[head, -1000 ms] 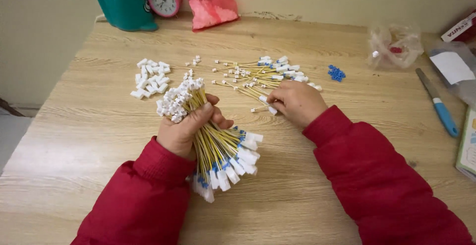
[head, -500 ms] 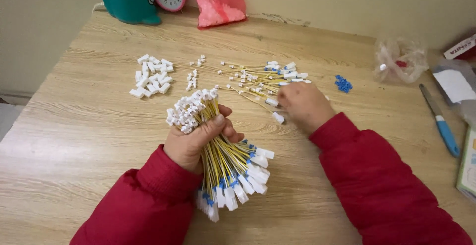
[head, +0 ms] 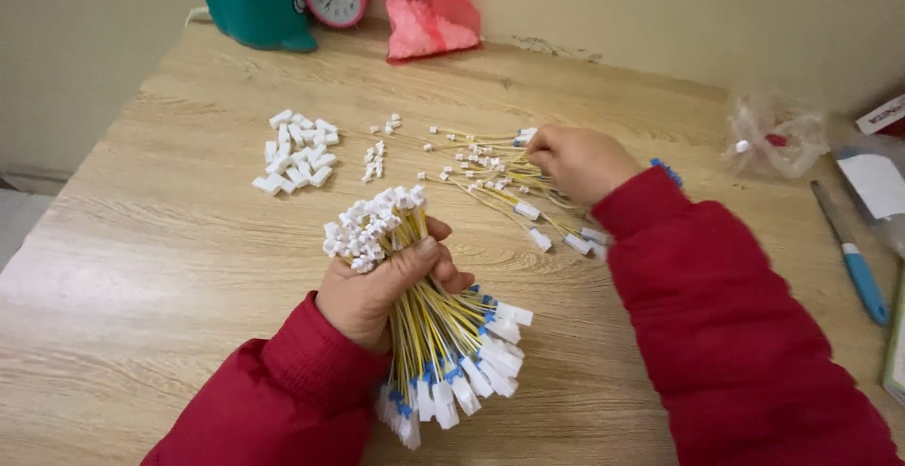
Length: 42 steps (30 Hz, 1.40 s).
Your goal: The person gathers and bundles multiple yellow wires with white and blue connectors on a wooden table. They then place the assembled bundle on the floor and return to the table to pick up a pair of eyeglasses.
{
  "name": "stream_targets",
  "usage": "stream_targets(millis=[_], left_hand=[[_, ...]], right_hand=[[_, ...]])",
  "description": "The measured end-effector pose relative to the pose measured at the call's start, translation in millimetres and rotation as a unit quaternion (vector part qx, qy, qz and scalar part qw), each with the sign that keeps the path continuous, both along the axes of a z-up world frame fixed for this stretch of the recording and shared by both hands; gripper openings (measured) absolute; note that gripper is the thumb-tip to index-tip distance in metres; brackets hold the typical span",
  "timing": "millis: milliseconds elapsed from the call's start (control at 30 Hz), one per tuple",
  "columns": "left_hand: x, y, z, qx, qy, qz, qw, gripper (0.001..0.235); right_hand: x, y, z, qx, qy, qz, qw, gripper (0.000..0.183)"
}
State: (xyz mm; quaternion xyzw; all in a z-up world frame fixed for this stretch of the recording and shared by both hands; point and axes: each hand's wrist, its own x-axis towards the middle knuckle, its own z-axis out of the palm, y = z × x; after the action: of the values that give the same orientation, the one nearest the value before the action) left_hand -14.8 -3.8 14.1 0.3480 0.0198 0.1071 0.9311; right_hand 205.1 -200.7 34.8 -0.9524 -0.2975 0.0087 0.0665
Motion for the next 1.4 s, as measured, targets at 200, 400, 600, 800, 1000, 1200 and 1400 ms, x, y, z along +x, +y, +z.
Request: stream_targets(millis=[200,400,600,800,1000,1200,1400], left_hand=[[-6,6,-1,-0.036,0.009,-0.088,0.995,0.032],[-9,5,2,-0.064,0.018,-0.091,0.994,0.024],[-6,5,-3,-0.046,0.003,-0.083,0.995,0.022],[-6,4,-3,-0.080,0.010,-0.096,0.992,0.026],[-7,4,-2,-0.072,-0.016,-0.099,0.992,0.029],[-6,6,-5,-0.055,-0.013,-0.103,0.993,0.029],[-8,3,0,-0.081,0.002,-0.093,0.992,0.024]], right_hand=[[-110,23,130,0.098,0.164,-0.177,0.965,0.025],[-65,-40,101,0.257,-0.146,-0.035,0.955,0.014],[-27,5,30,0.035,0.026,-0.041,0.998,0.021],[21,-1,-22,-0.049,-0.013,0.018,0.999,0.027],[28,0,-38,-0.057,-0.052,0.035,0.996,0.024],[8,3,-4,0.045,-0.009,-0.019,0.999,0.017],[-22,-1,70,0.197,-0.044,-0.057,0.978,0.021]])
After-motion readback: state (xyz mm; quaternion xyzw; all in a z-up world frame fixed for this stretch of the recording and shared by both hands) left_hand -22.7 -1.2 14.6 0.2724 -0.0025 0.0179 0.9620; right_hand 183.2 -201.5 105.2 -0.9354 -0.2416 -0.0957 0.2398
